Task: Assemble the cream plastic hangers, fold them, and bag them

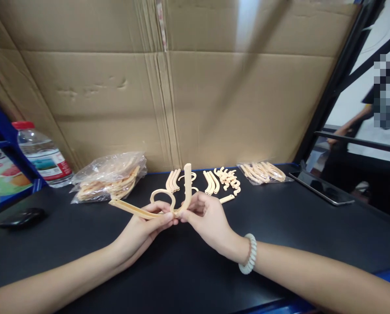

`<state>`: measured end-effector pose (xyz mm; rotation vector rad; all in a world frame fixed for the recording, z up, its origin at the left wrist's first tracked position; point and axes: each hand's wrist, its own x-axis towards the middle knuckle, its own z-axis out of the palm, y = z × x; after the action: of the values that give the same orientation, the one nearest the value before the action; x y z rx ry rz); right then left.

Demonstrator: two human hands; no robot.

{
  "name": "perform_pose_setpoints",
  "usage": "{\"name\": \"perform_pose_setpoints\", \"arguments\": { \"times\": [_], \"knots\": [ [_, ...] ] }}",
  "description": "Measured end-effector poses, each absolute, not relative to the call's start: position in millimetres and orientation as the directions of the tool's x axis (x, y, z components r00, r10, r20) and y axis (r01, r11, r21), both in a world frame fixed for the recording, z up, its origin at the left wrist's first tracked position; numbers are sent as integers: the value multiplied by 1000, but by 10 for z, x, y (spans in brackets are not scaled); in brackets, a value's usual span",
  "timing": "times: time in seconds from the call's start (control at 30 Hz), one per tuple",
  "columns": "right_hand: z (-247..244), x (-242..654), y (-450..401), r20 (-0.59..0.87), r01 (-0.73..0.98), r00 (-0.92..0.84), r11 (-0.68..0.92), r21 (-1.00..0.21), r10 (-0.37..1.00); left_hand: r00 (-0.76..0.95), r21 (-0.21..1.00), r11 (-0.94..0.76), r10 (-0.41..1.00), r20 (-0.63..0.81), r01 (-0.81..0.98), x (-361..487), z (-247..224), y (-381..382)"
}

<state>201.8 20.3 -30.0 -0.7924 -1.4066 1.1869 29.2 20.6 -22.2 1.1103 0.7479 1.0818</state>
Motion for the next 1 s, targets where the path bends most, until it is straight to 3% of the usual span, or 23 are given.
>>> {"name": "perform_pose_setpoints", "arguments": {
  "times": [0.1,0.2,0.33,0.5,0.6,0.7,0.83,0.9,1.0],
  "knots": [
    [-199,2089,289,261,-122,-256,237,-964,931,302,952,86,953,8,-295,259,-209,224],
    [-21,2332,406,307,-117,-321,284,-952,896,265,951,61,964,23,-304,218,-172,237],
    [206,2753,543,178,193,-579,346,-918,796,302,958,46,952,43,-281,161,-112,263],
    [323,3051,629,101,496,-621,490,-717,777,495,985,60,869,27,-159,-5,-16,443],
    [299,3114,676,79,566,-664,569,-596,744,583,989,-141,807,88,47,-163,64,617],
    [232,3132,726,38,600,-686,595,-534,726,666,858,-428,732,146,282,-297,112,743],
    [160,3122,765,54,575,-736,666,-476,675,779,516,-771,562,278,372,-361,71,773],
    [148,3116,774,82,552,-757,701,-452,649,819,398,-847,484,307,352,-352,29,756],
    [150,3119,778,68,568,-756,704,-427,651,832,343,-881,440,338,326,-321,-12,731]
  ]
}}
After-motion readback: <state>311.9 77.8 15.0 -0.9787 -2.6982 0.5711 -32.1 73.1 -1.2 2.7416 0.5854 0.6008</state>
